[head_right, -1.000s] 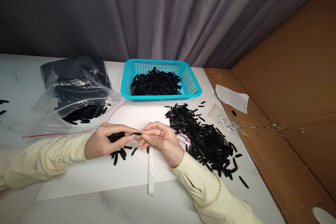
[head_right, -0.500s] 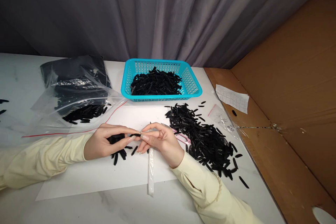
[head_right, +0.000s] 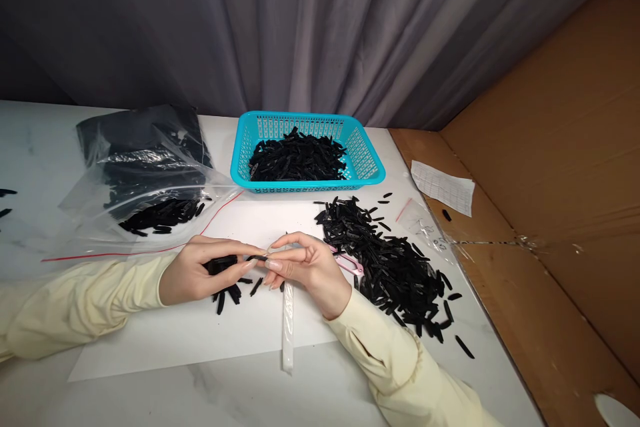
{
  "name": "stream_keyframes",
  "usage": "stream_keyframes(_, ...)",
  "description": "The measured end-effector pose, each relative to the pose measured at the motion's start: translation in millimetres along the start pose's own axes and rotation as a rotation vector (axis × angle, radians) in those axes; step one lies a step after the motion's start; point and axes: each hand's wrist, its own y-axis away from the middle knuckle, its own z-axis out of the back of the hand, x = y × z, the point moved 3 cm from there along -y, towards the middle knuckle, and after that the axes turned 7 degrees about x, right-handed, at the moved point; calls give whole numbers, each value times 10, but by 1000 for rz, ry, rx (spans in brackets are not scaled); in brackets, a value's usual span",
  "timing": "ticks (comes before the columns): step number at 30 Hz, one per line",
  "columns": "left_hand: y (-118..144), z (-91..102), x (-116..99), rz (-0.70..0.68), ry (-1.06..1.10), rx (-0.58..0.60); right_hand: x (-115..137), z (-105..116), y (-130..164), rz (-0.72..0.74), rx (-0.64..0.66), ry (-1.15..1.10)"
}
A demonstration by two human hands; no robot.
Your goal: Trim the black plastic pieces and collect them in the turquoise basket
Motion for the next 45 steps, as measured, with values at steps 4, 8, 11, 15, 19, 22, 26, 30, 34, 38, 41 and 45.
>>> stream_keyframes(4,8,0,10,21,2,14,-2,-3,1,12,-9,-4)
stream_keyframes(8,2,4,8,13,-3,13,-11,0,1,26,-32,0)
stream_keyframes(11,-5,10,3,-8,-8,0,-17,4,1,25,-38,0)
stream_keyframes(15,-10,11,-4,-22,-19,1,-18,1,0,25,-41,3)
stream_keyframes(19,-9,11,-10,-20,-14,-5,-13,-3,-5,22,-62,3)
stream_keyframes(22,-4,8,-8,-22,-5,-10,-10,-1,-5,12,-68,11)
stream_keyframes(26,1,7,7,-27,-15,-18,-9,6,2,14,-65,21)
stream_keyframes(30,-3,14,17,-9,-61,-28,-13,5,-3,23,-63,29)
stream_keyframes(34,-10,15,7,-6,-52,-26,-11,0,-11,32,-51,22)
stream_keyframes(38,-6,12,9,-1,-45,-34,7,-3,-2,51,-31,18)
stream_keyframes(41,-5,3,17,-12,-15,-3,23,-11,5,57,-8,10)
stream_keyframes(45,-5,-4,30,-18,13,18,29,-19,9,44,20,1)
